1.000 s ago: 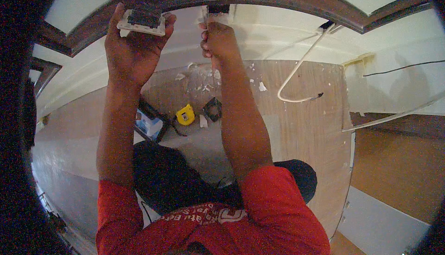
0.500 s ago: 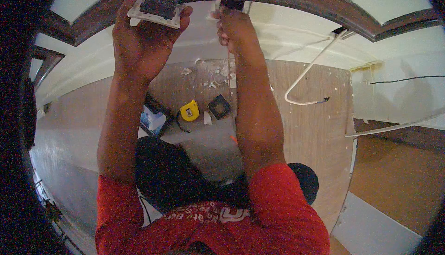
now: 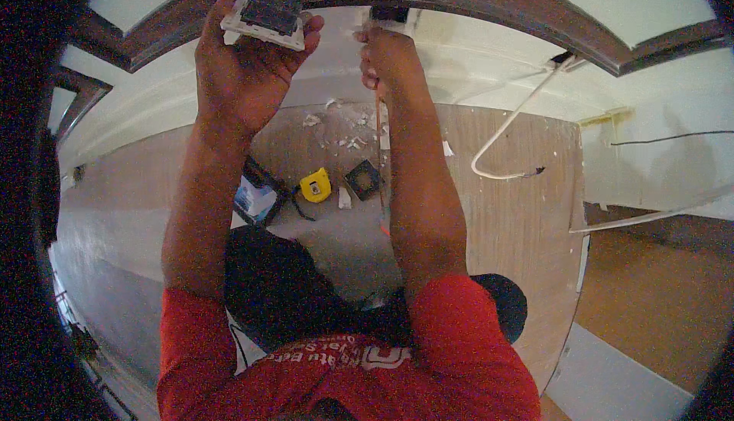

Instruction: The person works on an electrical wall socket by disconnecting wires from the old unit, pulling wires through the wall opening, and preparing to install a new socket component.

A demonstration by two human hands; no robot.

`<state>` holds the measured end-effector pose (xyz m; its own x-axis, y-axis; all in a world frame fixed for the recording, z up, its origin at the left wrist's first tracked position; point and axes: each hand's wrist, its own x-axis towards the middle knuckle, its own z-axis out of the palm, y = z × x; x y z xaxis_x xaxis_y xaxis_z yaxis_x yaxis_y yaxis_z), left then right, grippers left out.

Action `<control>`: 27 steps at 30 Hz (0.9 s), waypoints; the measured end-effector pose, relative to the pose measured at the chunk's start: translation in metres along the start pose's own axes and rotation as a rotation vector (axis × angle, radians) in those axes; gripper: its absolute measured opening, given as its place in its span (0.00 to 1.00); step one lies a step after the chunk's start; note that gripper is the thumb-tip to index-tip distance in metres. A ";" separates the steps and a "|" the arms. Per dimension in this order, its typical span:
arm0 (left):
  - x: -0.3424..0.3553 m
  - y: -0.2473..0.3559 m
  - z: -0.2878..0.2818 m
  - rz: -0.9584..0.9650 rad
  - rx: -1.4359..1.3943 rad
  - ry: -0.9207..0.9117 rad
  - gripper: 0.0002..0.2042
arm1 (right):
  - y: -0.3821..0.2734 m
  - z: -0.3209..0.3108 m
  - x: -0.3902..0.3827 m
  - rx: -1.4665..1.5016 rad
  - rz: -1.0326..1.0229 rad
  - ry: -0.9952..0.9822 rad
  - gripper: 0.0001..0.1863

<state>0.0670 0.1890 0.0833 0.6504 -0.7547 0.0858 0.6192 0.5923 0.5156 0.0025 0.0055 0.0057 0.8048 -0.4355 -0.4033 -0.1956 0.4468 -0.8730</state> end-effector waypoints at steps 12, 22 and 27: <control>-0.002 -0.001 0.000 -0.011 0.004 -0.033 0.23 | 0.010 -0.007 -0.003 0.026 -0.025 -0.017 0.18; -0.002 0.001 0.009 0.055 0.052 0.190 0.28 | 0.002 -0.032 -0.015 0.068 -0.035 0.158 0.17; -0.002 0.002 0.000 0.020 -0.006 0.068 0.23 | 0.016 -0.029 -0.017 -0.181 -0.120 0.242 0.18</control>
<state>0.0674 0.1916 0.0845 0.6910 -0.7219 0.0374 0.6086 0.6089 0.5088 -0.0303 -0.0026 -0.0089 0.6759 -0.6593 -0.3292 -0.2217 0.2441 -0.9441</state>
